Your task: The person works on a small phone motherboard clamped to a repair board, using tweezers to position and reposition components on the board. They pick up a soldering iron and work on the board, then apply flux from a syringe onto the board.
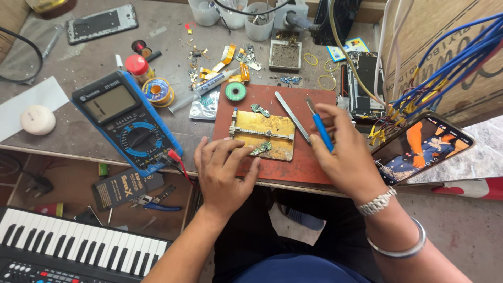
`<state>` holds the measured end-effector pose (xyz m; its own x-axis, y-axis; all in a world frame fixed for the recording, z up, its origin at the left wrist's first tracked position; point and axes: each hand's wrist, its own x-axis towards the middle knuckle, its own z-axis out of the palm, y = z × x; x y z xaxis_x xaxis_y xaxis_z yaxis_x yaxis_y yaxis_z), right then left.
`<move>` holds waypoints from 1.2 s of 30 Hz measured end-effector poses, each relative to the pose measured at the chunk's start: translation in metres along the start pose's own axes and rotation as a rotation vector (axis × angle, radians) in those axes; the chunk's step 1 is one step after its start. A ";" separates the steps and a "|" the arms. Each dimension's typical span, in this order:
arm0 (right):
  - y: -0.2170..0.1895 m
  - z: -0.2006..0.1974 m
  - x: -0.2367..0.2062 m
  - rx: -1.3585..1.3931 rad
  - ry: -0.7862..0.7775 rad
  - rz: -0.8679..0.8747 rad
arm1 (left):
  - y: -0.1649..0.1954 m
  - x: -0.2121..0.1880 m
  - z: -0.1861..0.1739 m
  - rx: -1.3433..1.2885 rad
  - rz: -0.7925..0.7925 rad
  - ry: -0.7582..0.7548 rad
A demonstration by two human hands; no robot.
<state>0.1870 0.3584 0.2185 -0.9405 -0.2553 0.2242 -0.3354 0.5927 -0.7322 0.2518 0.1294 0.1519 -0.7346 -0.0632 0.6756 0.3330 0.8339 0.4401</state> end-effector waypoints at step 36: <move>0.038 -0.034 -0.111 -0.060 0.774 -0.283 | -0.005 -0.001 0.000 -0.047 0.025 0.013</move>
<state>0.2770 0.4352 0.1874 -0.5836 0.1844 0.7908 -0.5473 0.6302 -0.5508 0.2508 0.1250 0.1485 -0.7182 -0.0498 0.6940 0.3788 0.8086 0.4501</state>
